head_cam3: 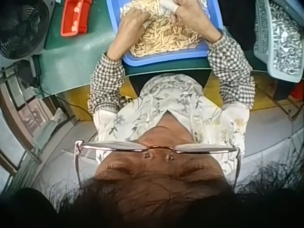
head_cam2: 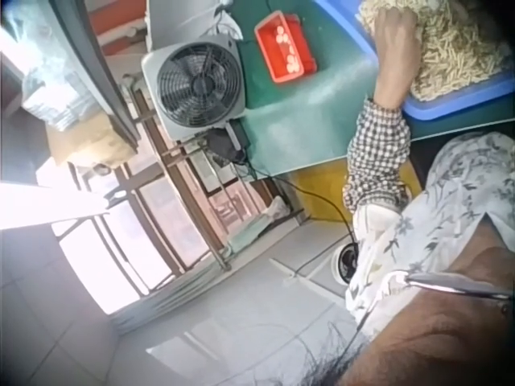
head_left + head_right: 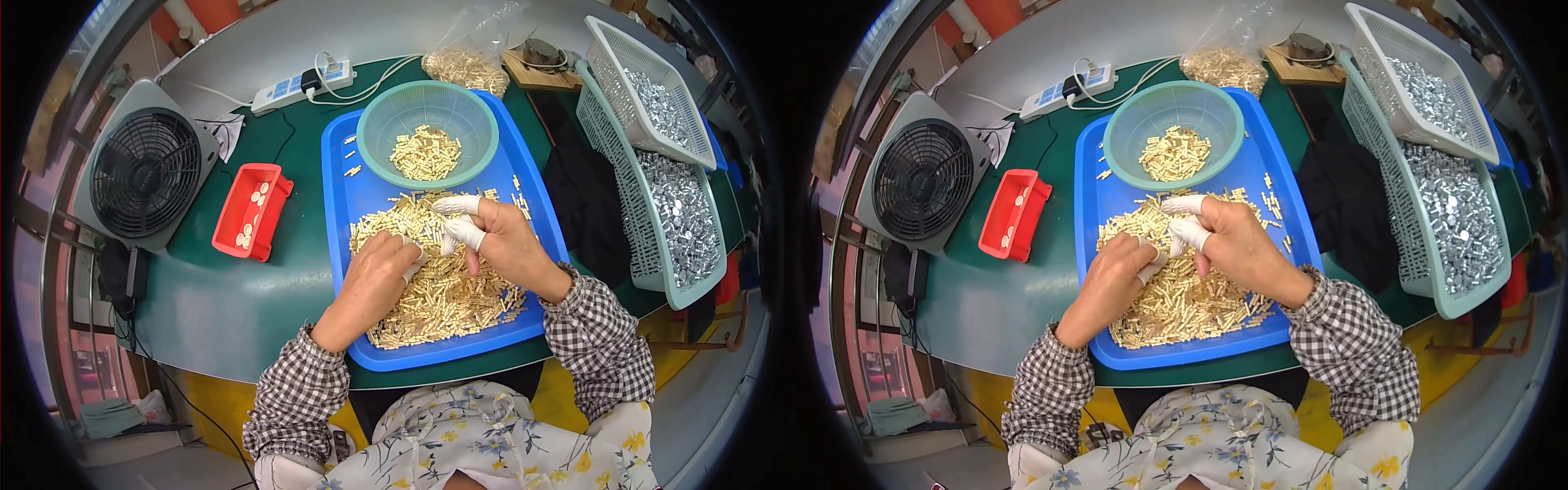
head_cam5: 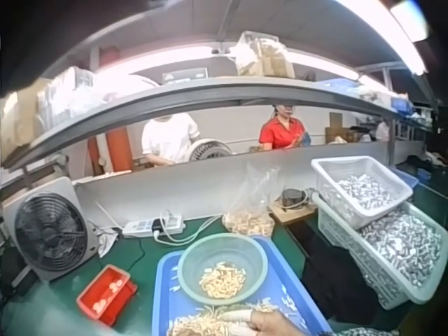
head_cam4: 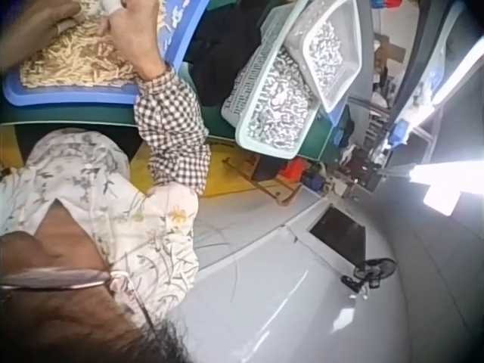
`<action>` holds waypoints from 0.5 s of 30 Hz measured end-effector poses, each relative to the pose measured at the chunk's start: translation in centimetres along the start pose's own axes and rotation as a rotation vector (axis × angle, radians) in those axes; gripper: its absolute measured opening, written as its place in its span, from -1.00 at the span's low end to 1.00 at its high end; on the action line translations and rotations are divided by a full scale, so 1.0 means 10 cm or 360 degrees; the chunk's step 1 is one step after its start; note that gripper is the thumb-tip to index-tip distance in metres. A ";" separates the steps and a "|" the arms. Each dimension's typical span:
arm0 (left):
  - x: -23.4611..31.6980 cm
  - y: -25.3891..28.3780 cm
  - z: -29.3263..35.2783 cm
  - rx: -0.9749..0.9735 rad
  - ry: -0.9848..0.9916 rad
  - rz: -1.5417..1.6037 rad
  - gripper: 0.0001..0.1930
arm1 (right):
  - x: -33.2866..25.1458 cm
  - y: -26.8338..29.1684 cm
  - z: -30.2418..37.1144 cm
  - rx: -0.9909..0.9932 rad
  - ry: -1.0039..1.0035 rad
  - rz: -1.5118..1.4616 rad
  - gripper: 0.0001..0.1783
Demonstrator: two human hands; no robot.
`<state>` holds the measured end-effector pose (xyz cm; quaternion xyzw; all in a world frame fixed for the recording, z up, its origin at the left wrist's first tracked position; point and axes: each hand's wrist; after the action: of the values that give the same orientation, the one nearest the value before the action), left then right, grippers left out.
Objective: Sorting through a pile of small metal pins and placing specific ones into a bowl for inspection or assembly.
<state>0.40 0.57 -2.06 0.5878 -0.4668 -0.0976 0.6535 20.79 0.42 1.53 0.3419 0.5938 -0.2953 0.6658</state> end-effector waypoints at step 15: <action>-0.07 0.17 0.04 0.0194 0.0333 0.2440 -0.85 | -0.06 -0.12 0.09 -0.0079 0.0068 0.0262 -0.74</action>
<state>-0.96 1.26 -0.98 0.1417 -0.6836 0.4637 0.5456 20.25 -1.04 2.07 0.3792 0.5850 -0.2174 0.6832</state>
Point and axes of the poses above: each hand's wrist, its own z-axis away from the middle knuckle, its own y-axis out of the back of the hand, x = y × z, and after that the axes turned 15 degrees about -x, right-handed
